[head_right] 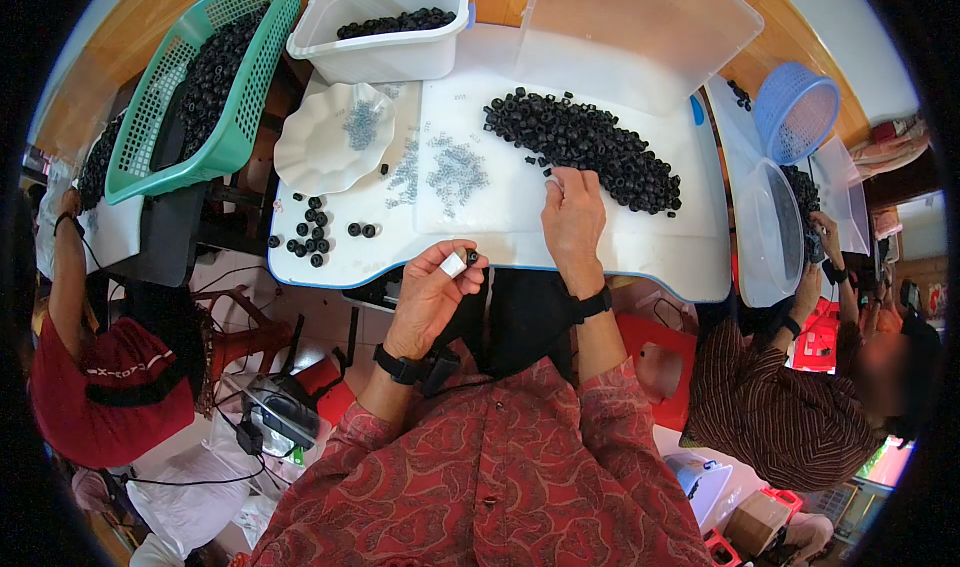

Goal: Assembling small plastic components by inserting black pieces into white caps.

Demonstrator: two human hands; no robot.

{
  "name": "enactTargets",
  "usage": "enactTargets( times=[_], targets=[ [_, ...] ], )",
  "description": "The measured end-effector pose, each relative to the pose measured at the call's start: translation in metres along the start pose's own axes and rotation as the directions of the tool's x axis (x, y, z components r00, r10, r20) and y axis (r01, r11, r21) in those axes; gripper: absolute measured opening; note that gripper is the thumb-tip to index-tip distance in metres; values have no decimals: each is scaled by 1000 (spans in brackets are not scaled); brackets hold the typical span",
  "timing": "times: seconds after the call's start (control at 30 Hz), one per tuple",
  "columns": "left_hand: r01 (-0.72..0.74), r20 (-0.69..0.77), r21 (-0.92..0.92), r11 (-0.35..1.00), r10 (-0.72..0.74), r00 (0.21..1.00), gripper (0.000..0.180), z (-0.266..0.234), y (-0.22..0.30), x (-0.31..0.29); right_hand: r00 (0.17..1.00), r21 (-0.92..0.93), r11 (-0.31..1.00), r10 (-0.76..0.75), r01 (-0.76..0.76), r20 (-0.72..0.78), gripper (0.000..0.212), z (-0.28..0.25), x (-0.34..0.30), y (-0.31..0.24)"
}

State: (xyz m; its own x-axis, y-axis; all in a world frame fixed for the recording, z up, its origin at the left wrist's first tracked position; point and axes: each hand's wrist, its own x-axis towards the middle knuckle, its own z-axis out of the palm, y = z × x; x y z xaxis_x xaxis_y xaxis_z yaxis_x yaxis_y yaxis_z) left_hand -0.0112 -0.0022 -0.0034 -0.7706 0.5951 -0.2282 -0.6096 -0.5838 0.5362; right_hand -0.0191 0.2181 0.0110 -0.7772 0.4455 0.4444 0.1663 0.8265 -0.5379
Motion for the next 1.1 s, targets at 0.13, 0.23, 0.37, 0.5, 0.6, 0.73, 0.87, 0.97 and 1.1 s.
enactTargets(
  times=[0.13,0.23,0.37,0.5,0.6,0.73,0.87,0.97,1.1],
  targets=[
    [-3,-4,9,1000,3,1000,23,-1,0,0,998,-93,994,-60,57,-20,15,0,1,-9],
    [-4,-2,8,1000,4,1000,23,0,0,0,997,-141,987,-75,72,-19,15,0,0,-8],
    [-8,5,0,1000,8,1000,23,-2,0,0,1000,-33,999,-8,9,9,13,-1,-1,-5],
    [-6,6,0,1000,6,1000,23,0,0,-1,998,52,997,-61,62,-21,13,0,1,-3],
    [-7,0,4,1000,7,1000,23,-1,0,-1,998,53,996,-66,66,1,15,-1,2,-5],
    [-5,4,1,1000,5,1000,23,-1,0,0,995,-6,995,-96,96,26,22,-2,1,-7],
    [-13,16,-4,1000,13,1000,22,-1,0,0,987,-85,983,-160,162,29,27,-3,-1,-10],
    [-13,11,6,1000,13,1000,22,0,0,-1,985,-152,973,-173,175,26,25,-6,-6,-14],
    [-21,6,7,1000,21,1000,22,0,-2,-1,981,-141,975,-157,173,117,22,-16,-15,-15]
  ],
)
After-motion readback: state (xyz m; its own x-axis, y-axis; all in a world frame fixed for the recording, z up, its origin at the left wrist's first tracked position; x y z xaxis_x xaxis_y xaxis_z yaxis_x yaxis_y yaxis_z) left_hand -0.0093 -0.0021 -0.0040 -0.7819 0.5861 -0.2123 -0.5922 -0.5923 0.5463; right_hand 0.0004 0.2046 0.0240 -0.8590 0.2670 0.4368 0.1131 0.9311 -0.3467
